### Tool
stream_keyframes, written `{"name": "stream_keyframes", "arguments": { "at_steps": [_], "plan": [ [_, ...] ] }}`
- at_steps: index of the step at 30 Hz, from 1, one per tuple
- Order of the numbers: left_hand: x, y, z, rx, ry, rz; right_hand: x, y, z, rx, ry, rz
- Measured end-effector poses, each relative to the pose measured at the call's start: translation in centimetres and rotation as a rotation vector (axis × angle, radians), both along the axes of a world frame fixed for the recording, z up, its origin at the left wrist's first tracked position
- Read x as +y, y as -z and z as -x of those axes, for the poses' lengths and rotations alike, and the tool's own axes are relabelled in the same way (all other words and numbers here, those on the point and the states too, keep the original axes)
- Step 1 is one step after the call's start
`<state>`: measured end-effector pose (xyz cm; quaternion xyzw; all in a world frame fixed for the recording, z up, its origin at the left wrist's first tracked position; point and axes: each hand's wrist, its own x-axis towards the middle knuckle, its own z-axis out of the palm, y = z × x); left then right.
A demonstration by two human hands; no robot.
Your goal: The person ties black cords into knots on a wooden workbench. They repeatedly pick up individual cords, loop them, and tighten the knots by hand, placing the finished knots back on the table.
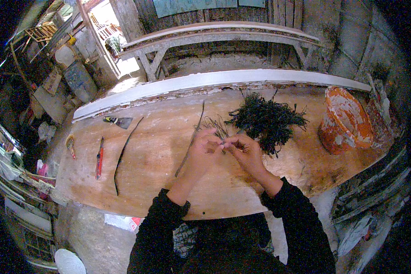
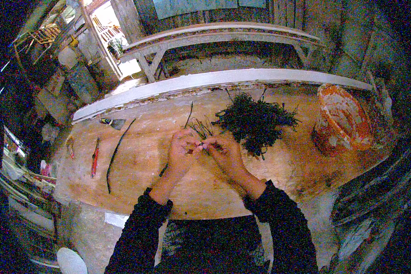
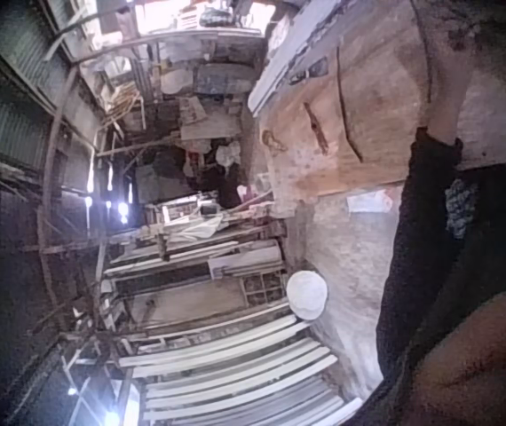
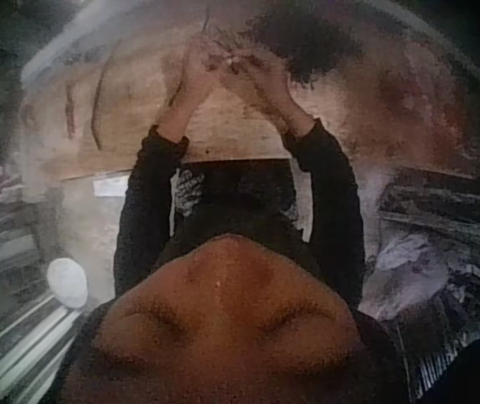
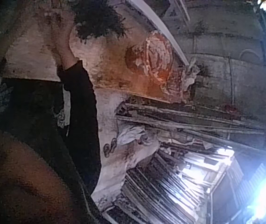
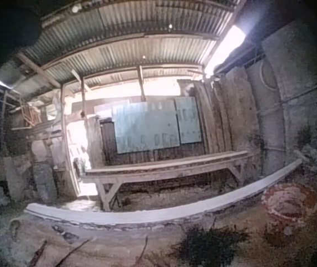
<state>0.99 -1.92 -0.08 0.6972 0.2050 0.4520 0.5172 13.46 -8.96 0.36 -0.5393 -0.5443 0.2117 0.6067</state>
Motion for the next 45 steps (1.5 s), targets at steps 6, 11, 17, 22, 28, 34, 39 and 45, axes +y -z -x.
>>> {"name": "stream_keyframes", "arguments": {
  "at_steps": [6,11,17,22,28,34,39,45],
  "plan": [
    [-0.7,-0.3,-0.5,0.079,-0.111,-0.165,0.4,0.8,0.0,-0.251,0.065,-0.061],
    [-0.2,-0.1,-0.5,0.062,-0.071,0.030,0.8,1.5,-0.4,-0.040,-0.092,0.054],
    [0.2,0.1,-0.3,-0.095,0.101,0.302,0.6,0.9,-0.3,0.511,-0.368,0.158],
    [0.2,-0.1,-0.2,-0.029,0.149,0.280,0.6,0.8,-1.0,0.760,-0.529,0.224],
    [-0.3,-0.4,-0.2,-0.029,0.146,0.324,0.6,0.6,-1.0,0.910,-0.656,0.214],
    [-0.5,-0.8,-0.1,-0.068,0.145,0.216,0.6,0.9,-1.2,0.956,-0.646,0.244],
    [0.3,0.9,-0.3,-0.043,0.063,0.076,0.7,1.0,-1.1,0.967,-0.660,0.210],
    [-0.2,0.5,-0.1,-0.035,0.072,0.100,0.3,0.0,-0.7,0.883,-0.612,0.200]
  ]
}}
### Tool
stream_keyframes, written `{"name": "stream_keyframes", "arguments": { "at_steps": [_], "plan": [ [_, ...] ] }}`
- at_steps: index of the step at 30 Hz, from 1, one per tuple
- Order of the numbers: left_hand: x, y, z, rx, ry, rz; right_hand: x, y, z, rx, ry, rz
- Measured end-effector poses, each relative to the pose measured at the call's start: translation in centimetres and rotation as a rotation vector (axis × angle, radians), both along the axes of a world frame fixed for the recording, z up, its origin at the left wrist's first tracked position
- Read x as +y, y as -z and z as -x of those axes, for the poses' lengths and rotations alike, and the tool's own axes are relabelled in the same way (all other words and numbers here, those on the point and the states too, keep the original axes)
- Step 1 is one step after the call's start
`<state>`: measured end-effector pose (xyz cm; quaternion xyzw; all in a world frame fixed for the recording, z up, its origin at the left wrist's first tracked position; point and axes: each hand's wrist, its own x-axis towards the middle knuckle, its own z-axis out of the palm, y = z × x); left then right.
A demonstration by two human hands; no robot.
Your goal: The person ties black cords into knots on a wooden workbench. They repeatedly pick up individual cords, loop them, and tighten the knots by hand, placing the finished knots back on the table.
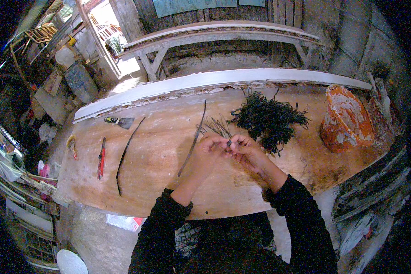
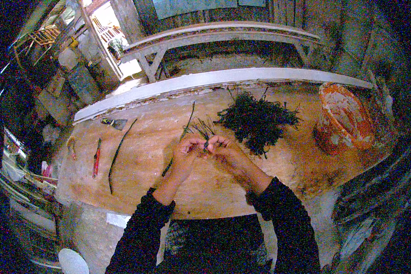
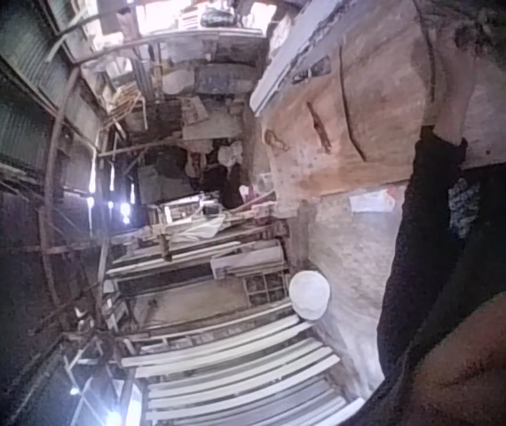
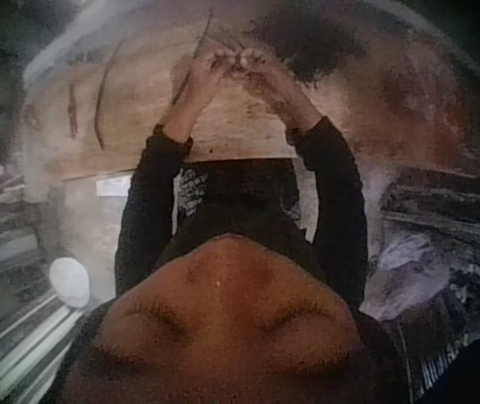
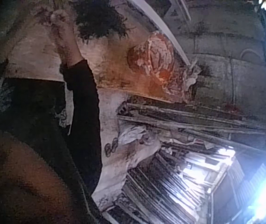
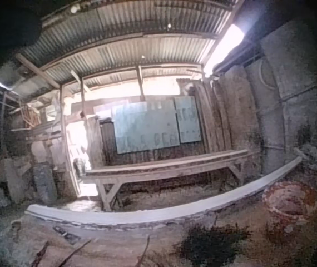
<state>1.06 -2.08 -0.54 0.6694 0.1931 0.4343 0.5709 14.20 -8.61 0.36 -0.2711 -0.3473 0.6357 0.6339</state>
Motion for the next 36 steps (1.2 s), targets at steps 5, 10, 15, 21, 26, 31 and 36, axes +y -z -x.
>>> {"name": "stream_keyframes", "arguments": {
  "at_steps": [5,10,15,21,26,31,36],
  "plan": [
    [-0.1,-0.2,-0.1,-0.017,0.043,0.046,-0.2,-0.7,0.1,-0.074,0.104,0.005],
    [0.2,-0.3,0.0,0.038,0.086,0.121,0.1,0.1,-0.3,-0.161,0.135,-0.010],
    [0.2,-0.7,0.1,0.046,0.145,0.162,0.1,-0.1,0.1,-0.164,0.227,-0.020],
    [0.6,-1.2,0.4,0.082,0.237,0.268,-0.3,-0.8,0.3,-0.232,0.183,-0.061],
    [0.6,-1.2,0.5,0.085,0.241,0.280,-0.1,0.0,0.1,-0.200,0.171,-0.058],
    [0.7,-1.1,0.5,0.105,0.209,0.284,0.0,0.2,0.0,-0.198,0.161,-0.056],
    [0.4,-1.7,0.5,0.110,0.193,0.280,-0.2,-0.1,0.0,-0.236,0.182,-0.024]
  ]
}}
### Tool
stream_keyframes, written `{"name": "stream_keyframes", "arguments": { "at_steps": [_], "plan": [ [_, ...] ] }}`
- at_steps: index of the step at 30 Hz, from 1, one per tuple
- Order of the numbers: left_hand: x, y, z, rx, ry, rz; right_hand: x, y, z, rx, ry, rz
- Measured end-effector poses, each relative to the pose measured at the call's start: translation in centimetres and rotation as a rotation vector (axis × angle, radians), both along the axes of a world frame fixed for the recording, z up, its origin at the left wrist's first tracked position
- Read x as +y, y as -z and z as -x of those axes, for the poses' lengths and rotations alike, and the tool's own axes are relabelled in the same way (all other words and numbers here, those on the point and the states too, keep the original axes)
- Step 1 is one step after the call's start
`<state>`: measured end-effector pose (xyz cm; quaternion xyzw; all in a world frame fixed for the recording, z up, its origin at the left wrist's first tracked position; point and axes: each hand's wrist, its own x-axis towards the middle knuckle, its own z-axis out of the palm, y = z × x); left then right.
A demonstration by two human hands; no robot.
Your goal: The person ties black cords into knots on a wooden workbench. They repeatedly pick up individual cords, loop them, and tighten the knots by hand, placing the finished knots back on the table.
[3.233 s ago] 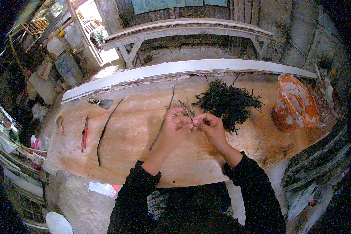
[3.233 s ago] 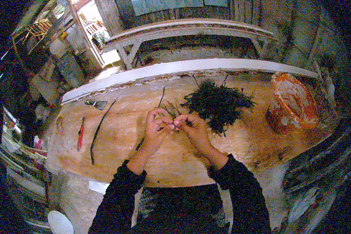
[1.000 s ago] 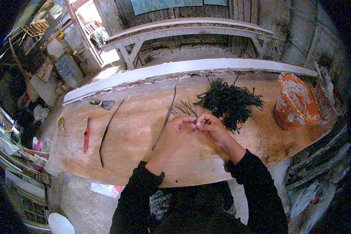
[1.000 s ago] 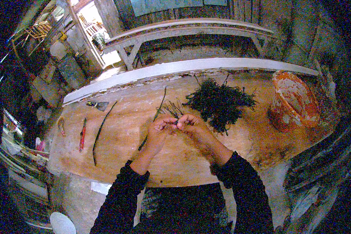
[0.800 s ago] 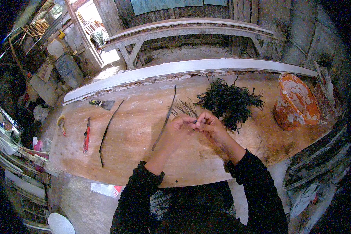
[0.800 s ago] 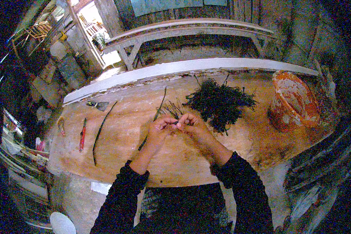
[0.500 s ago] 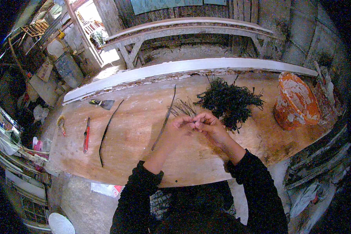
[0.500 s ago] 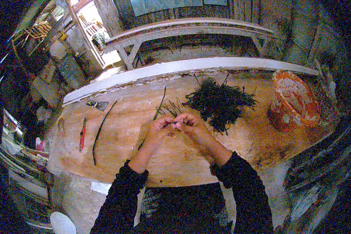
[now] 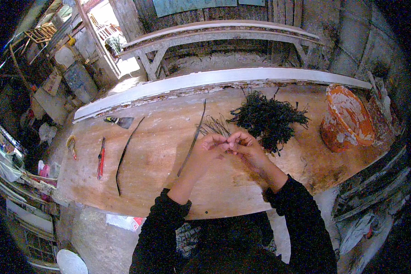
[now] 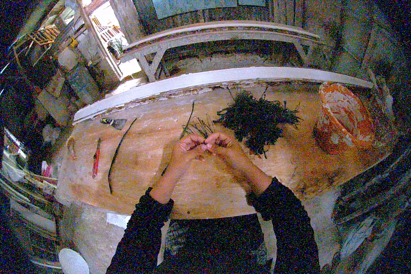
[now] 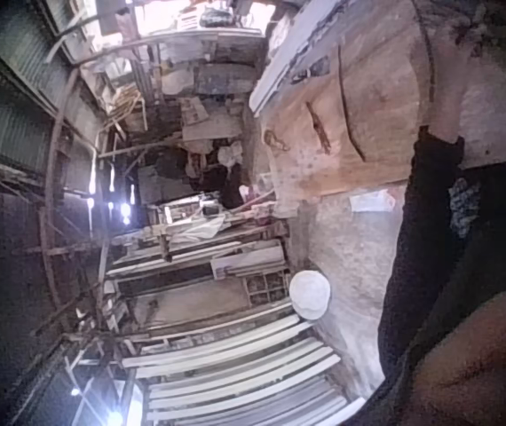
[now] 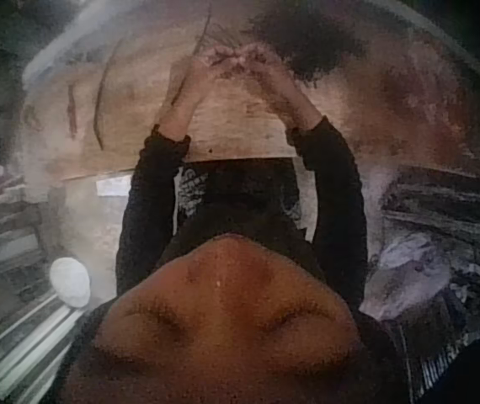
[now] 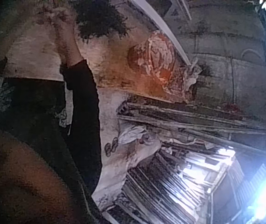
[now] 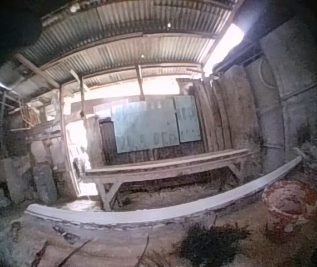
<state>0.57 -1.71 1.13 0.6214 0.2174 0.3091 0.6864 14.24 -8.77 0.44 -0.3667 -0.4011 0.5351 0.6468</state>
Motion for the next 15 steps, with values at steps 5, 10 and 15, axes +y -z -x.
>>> {"name": "stream_keyframes", "arguments": {
  "at_steps": [5,10,15],
  "plan": [
    [0.01,0.46,-0.23,-0.058,-0.065,-0.049,0.19,-0.01,0.01,0.002,-0.017,-0.009],
    [-0.08,0.55,-0.34,-0.052,-0.082,-0.098,0.24,0.15,-0.26,-0.010,-0.031,0.004],
    [0.72,0.86,0.06,-0.022,0.010,-0.061,0.13,-0.10,-0.15,-0.061,-0.049,0.036]
  ]
}}
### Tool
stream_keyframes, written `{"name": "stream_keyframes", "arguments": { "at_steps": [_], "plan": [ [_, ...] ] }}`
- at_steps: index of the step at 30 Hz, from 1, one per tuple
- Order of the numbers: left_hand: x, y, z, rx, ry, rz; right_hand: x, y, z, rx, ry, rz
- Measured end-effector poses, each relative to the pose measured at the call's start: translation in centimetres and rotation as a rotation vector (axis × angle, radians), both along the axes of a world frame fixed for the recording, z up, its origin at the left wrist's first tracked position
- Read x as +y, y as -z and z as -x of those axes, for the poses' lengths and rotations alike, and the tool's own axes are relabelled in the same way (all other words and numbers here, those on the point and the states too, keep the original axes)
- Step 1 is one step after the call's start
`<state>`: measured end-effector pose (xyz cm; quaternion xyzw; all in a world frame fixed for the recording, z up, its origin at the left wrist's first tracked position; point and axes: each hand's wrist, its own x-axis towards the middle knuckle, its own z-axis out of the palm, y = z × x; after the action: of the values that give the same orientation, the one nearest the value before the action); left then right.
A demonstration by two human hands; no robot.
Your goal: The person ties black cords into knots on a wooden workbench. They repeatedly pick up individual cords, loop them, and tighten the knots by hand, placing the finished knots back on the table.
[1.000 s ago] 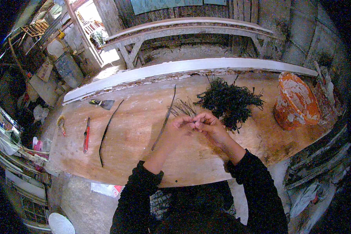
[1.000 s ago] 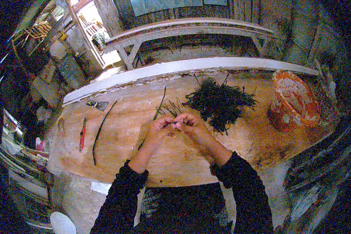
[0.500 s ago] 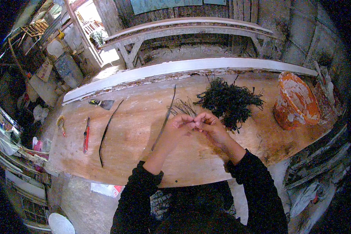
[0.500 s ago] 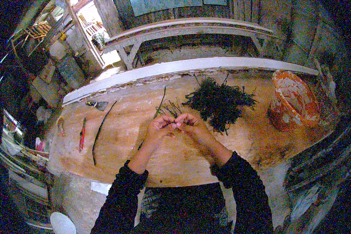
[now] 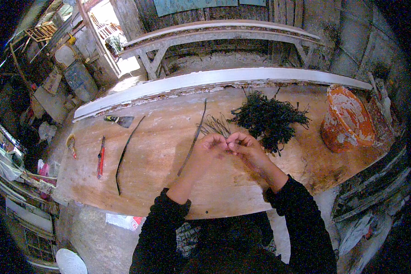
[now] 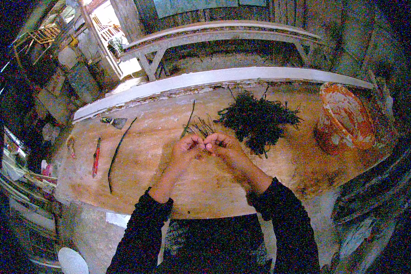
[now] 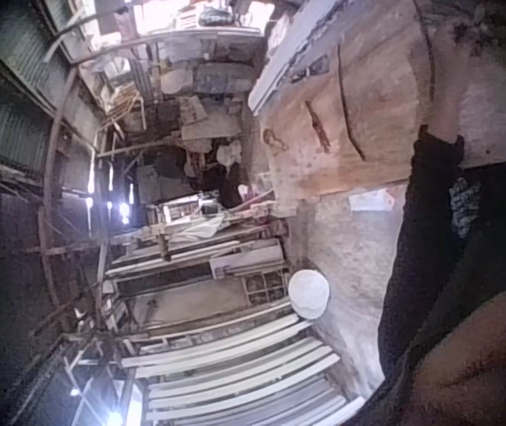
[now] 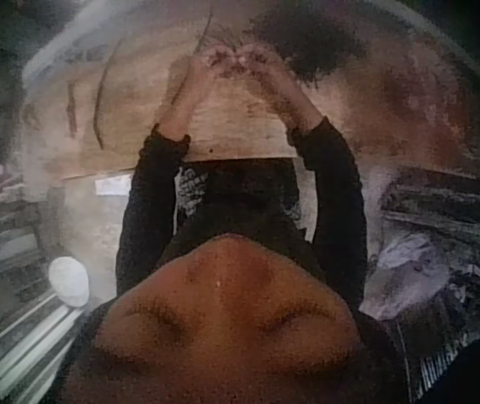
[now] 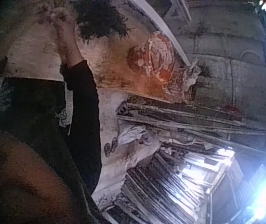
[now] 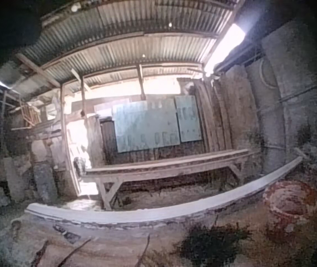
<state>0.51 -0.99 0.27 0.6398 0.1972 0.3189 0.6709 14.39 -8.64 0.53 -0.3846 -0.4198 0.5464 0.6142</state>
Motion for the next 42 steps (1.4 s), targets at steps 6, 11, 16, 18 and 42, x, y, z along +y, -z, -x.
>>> {"name": "stream_keyframes", "arguments": {
  "at_steps": [6,11,16,18,42],
  "plan": [
    [0.6,0.1,0.4,-0.029,-0.090,0.053,-0.2,-0.4,0.7,0.018,0.071,0.008],
    [1.3,0.2,0.2,-0.035,-0.176,-0.103,-0.1,0.1,0.4,0.064,0.017,-0.071],
    [1.9,0.8,0.6,-0.067,-0.098,-0.084,0.1,0.3,0.2,0.056,0.015,-0.062],
    [2.1,1.1,0.7,-0.080,-0.053,-0.095,-0.1,-0.2,0.2,0.070,0.011,-0.035],
    [0.4,-0.2,-0.2,0.019,-0.078,-0.136,0.0,-0.7,-0.2,0.117,0.157,0.002]
  ]
}}
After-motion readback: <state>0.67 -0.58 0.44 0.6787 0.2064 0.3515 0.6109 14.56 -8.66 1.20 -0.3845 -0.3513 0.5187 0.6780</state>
